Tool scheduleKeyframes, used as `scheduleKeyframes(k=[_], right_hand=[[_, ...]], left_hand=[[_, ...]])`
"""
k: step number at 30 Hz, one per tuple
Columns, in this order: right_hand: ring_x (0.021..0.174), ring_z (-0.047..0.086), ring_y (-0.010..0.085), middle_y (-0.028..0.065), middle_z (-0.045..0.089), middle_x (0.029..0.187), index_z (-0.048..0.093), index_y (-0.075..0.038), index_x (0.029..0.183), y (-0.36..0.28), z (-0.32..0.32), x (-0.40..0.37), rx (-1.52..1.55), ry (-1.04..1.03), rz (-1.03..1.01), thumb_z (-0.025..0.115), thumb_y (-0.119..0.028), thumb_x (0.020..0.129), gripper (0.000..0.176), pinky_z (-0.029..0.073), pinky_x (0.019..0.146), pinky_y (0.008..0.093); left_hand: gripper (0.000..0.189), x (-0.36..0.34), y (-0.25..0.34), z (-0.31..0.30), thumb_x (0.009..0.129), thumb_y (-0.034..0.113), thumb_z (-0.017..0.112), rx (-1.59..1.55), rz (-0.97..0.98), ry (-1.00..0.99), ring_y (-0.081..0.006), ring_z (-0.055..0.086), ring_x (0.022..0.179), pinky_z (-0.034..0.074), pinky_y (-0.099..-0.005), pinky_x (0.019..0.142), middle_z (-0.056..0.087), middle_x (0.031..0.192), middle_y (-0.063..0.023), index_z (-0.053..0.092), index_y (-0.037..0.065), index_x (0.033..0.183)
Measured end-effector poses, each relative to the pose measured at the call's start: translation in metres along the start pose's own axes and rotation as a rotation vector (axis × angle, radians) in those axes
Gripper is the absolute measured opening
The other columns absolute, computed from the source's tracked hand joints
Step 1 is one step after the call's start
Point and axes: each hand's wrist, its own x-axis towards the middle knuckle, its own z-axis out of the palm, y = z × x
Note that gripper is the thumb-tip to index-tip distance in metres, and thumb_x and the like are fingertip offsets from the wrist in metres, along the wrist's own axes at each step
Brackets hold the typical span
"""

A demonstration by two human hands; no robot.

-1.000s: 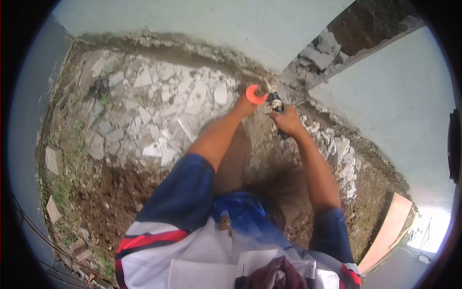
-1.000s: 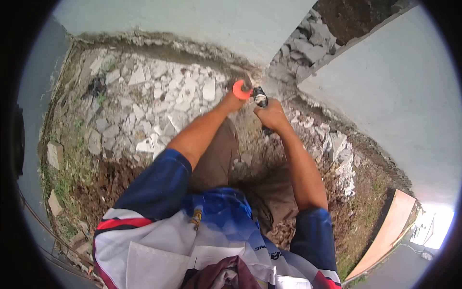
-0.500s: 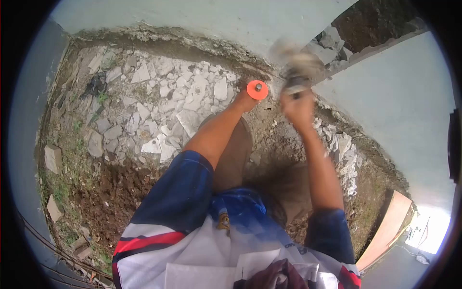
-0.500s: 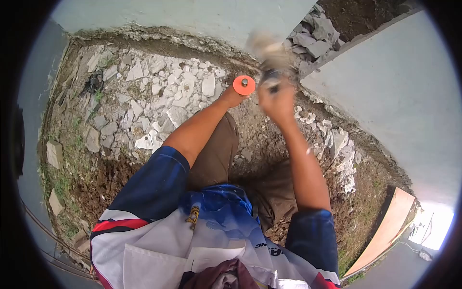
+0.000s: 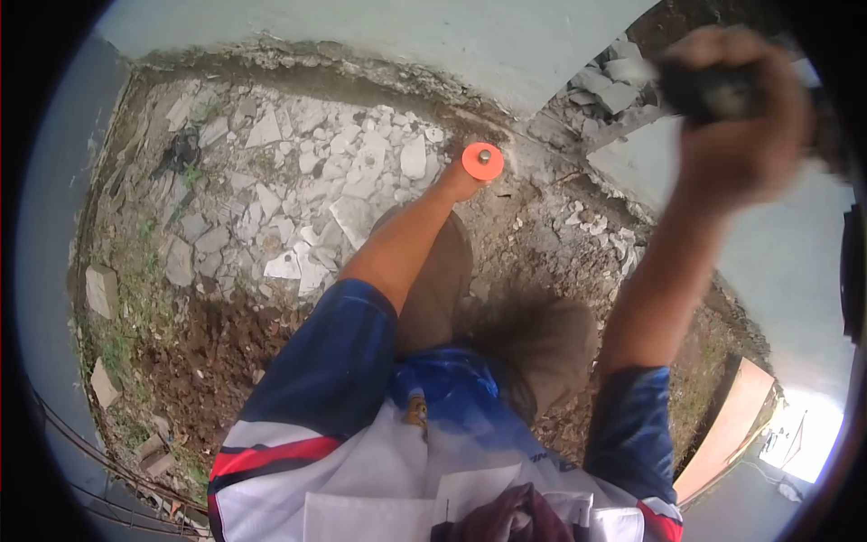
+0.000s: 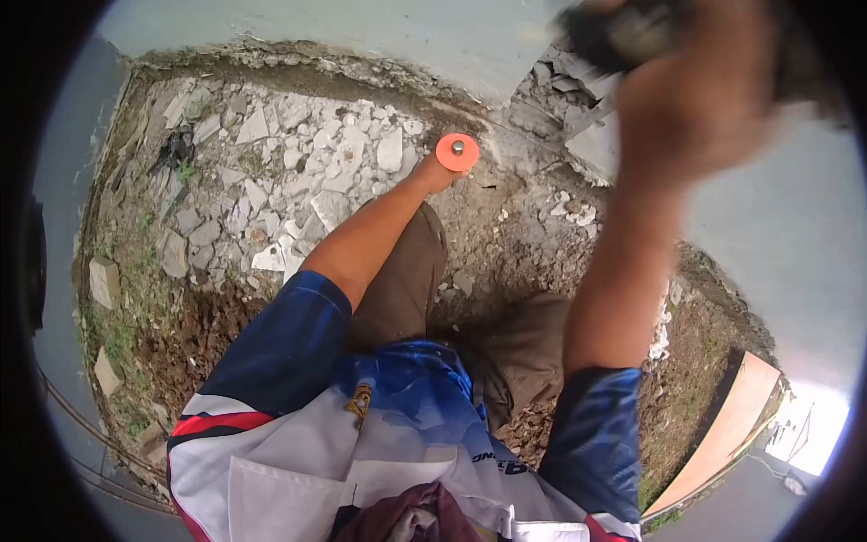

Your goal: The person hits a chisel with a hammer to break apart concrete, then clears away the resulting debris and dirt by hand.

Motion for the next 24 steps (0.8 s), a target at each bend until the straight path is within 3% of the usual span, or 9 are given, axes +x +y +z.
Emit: scheduleKeyframes(k=[2, 4, 5, 9, 10, 12, 16, 21, 24], right_hand=[[0.075, 0.06, 0.0195, 0.0112, 0.061, 0.075, 0.061, 0.0, 0.089, 0.056, 0.031, -0.091, -0.054, -0.134, 0.236, 0.06, -0.016, 0.08, 0.019, 0.048, 0.068, 0.0309], [0.075, 0.062, 0.0207, 0.0153, 0.063, 0.077, 0.062, 0.004, 0.089, 0.086, 0.039, -0.154, -0.342, -0.857, 0.869, 0.065, -0.026, 0.073, 0.034, 0.048, 0.067, 0.033], [0.077, 0.063, 0.0244, 0.0211, 0.064, 0.08, 0.062, 0.007, 0.095, 0.103, 0.029, -0.174, -0.161, -0.908, 1.131, 0.064, -0.027, 0.072, 0.041, 0.048, 0.071, 0.0366], [0.075, 0.062, 0.0243, 0.0173, 0.064, 0.08, 0.062, 0.007, 0.101, 0.089, -0.054, -0.239, -0.348, -0.672, 1.112, 0.068, -0.027, 0.071, 0.046, 0.048, 0.071, 0.0364], [0.073, 0.062, 0.0241, 0.0159, 0.064, 0.078, 0.061, 0.006, 0.103, 0.099, -0.073, -0.244, -0.365, -0.59, 0.993, 0.068, -0.027, 0.071, 0.046, 0.048, 0.069, 0.0359], [0.075, 0.062, 0.0249, 0.0155, 0.064, 0.077, 0.059, 0.008, 0.108, 0.075, -0.116, -0.238, -0.309, -0.574, 1.265, 0.069, -0.025, 0.072, 0.05, 0.048, 0.07, 0.0338], [0.057, 0.059, 0.0207, 0.0095, 0.06, 0.066, 0.06, 0.004, 0.092, 0.072, -0.162, -0.299, 0.007, -0.002, 1.577, 0.064, -0.018, 0.076, 0.028, 0.046, 0.054, 0.0304], [0.043, 0.052, 0.0162, 0.0059, 0.054, 0.057, 0.058, -0.001, 0.077, 0.084, -0.16, -0.321, 0.266, 0.5, 1.557, 0.062, -0.012, 0.079, 0.012, 0.042, 0.042, 0.0285], [0.043, 0.052, 0.0157, 0.0056, 0.054, 0.058, 0.057, -0.001, 0.078, 0.091, -0.158, -0.313, 0.278, 0.499, 1.539, 0.064, -0.013, 0.079, 0.014, 0.042, 0.041, 0.0286]], left_hand=[[0.043, 0.004, 0.0, -0.002, 0.078, 0.027, 0.07, 0.024, 0.115, 0.118, -0.0301, 0.058, 0.102, 0.046, -0.0368, 0.086, 0.062, 0.111, -0.0124, 0.057, 0.013, 0.116], [0.041, -0.002, 0.003, -0.001, 0.078, 0.027, 0.07, 0.028, 0.268, 0.135, -0.0297, 0.059, 0.1, 0.047, -0.0363, 0.086, 0.063, 0.108, -0.0124, 0.058, 0.013, 0.115], [0.044, 0.004, -0.009, 0.0, 0.079, 0.026, 0.069, -0.063, 0.265, 0.043, -0.0286, 0.059, 0.101, 0.046, -0.0359, 0.087, 0.062, 0.11, -0.0113, 0.056, 0.013, 0.118], [0.04, -0.017, 0.039, -0.039, 0.081, 0.018, 0.067, 0.054, -0.17, -0.195, -0.0148, 0.058, 0.098, 0.047, -0.0311, 0.084, 0.063, 0.107, -0.0079, 0.056, 0.007, 0.118], [0.045, -0.003, 0.033, -0.045, 0.078, 0.019, 0.071, -0.146, -0.072, -0.058, -0.0154, 0.058, 0.099, 0.047, -0.0308, 0.084, 0.062, 0.109, -0.007, 0.055, 0.007, 0.118], [0.055, -0.008, -0.004, -0.014, 0.072, 0.022, 0.077, -0.56, 0.08, 0.132, -0.0166, 0.058, 0.099, 0.047, -0.0302, 0.083, 0.061, 0.113, -0.0051, 0.053, 0.006, 0.119], [0.047, -0.018, 0.02, -0.036, 0.071, 0.018, 0.079, -0.794, -0.221, -0.316, -0.0123, 0.056, 0.092, 0.046, -0.0301, 0.077, 0.06, 0.107, -0.0006, 0.055, 0.006, 0.109], [0.038, 0.0, 0.046, -0.015, 0.076, 0.027, 0.075, -0.341, -0.232, -0.14, -0.0133, 0.057, 0.094, 0.047, -0.032, 0.08, 0.062, 0.1, -0.0037, 0.06, 0.009, 0.106], [0.033, -0.019, 0.079, 0.041, 0.075, 0.026, 0.072, 0.029, 0.153, -0.181, -0.0244, 0.06, 0.094, 0.047, -0.0347, 0.079, 0.063, 0.099, -0.0125, 0.062, 0.007, 0.101]])
